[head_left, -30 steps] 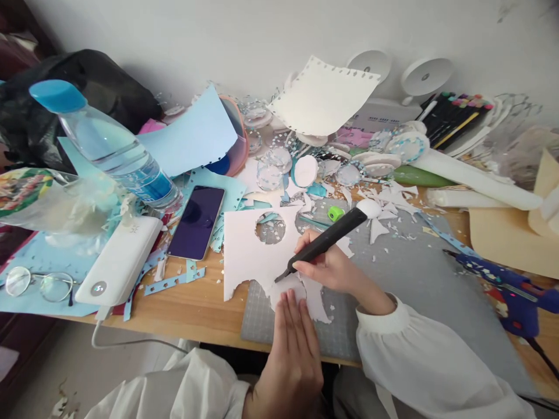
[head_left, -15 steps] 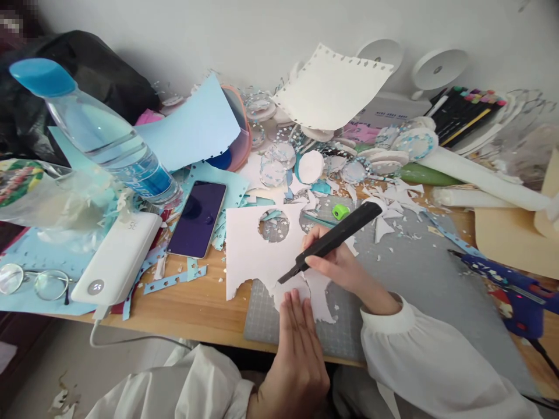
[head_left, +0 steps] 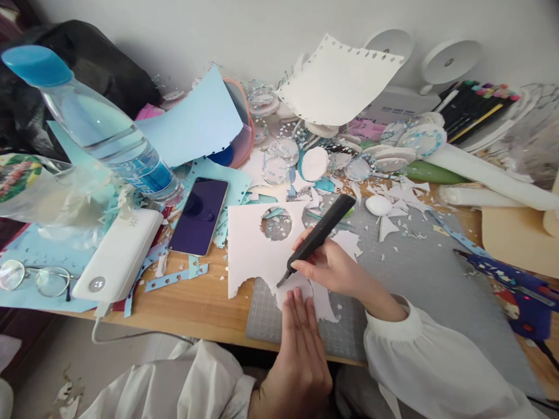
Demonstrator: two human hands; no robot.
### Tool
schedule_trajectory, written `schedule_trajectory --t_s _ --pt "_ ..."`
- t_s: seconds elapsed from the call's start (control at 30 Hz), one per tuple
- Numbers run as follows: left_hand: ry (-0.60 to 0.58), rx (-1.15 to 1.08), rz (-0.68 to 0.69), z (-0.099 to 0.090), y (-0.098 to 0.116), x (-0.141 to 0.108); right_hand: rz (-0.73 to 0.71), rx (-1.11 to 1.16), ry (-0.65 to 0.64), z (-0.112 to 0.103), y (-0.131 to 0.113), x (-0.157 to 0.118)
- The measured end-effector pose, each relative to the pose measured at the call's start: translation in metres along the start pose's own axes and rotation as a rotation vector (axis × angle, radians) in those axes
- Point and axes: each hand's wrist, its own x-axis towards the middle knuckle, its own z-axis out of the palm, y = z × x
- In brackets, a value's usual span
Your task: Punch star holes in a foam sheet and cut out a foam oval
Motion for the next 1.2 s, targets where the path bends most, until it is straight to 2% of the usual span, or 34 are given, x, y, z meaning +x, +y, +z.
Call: schedule_trajectory --t_s 0.13,0.3,0.5,0.7,0.9,1.2 --pt "-0.012 0.007 0.002 -0.001 0.000 0.001 -0.015 0.018 0.042 0.003 0.004 0.000" --pt "-0.027 -0.001 0.007 -0.002 0.000 0.001 -0.115 0.162 0.207 0.000 0.008 0.003" --pt "-0.022 0.002 0.007 -0.002 -0.001 0.001 -0.098 0.094 0.175 0.002 0.013 0.002" --pt "-0.041 0.002 0.013 -0.003 -0.001 0.001 -0.162 0.018 0.180 0.009 0.014 -0.003" --pt "-0.047 -0.004 0.000 -0.005 -0.001 0.002 -0.171 0.115 0.354 0.004 0.011 -0.001" --pt "-0.034 0.003 -0.002 -0.002 0.000 0.000 -0.154 -0.055 0.377 0.013 0.008 -0.003"
